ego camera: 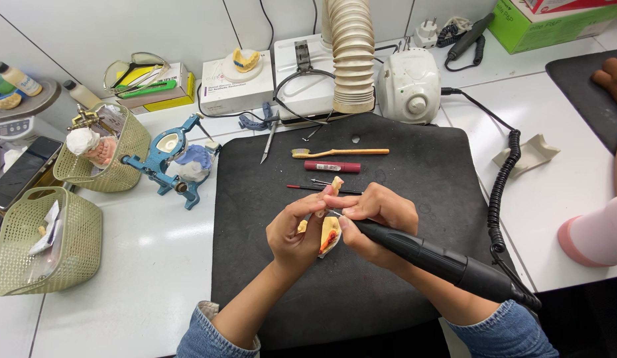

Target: The person uses a rotary handpiece to grind and shape a single artificial tooth, then fits it into a denture mold. They repeat this process with a second tooth, using a toothbrush to clean the denture between adjustments.

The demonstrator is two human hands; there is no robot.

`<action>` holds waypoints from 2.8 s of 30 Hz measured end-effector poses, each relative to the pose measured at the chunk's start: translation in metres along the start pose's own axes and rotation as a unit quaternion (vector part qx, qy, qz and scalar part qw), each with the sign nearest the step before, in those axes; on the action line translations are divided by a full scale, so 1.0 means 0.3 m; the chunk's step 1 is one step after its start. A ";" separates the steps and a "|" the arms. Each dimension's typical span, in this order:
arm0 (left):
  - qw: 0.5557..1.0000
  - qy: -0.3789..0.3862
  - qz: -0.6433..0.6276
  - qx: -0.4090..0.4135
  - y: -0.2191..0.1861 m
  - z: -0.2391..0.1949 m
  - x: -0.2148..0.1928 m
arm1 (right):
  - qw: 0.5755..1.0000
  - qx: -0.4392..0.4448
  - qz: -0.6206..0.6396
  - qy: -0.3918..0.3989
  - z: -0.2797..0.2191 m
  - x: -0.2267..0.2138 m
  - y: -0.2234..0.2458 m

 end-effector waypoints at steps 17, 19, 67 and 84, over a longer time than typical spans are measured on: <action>0.999 -0.003 0.036 0.013 0.001 0.007 0.000 | 1.000 0.011 0.009 0.014 0.006 -0.004 -0.021; 0.999 -0.001 0.016 -0.028 0.012 0.004 -0.004 | 0.998 0.036 0.043 0.020 -0.003 -0.009 -0.030; 0.840 0.138 0.524 0.018 -0.197 -0.150 0.031 | 0.983 0.020 0.166 -0.073 0.071 -0.105 -0.219; 0.837 0.135 0.530 0.018 -0.184 -0.164 0.044 | 0.986 0.015 0.151 -0.066 0.070 -0.101 -0.198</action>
Point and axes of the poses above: each hand's wrist, its own z-axis towards the middle knuckle, its own x-axis out of the palm, y = z × x, the point moved 4 cm from there along z, towards the middle knuckle, and after that the axes turned 4 degrees about y, right-handed, at the moved point
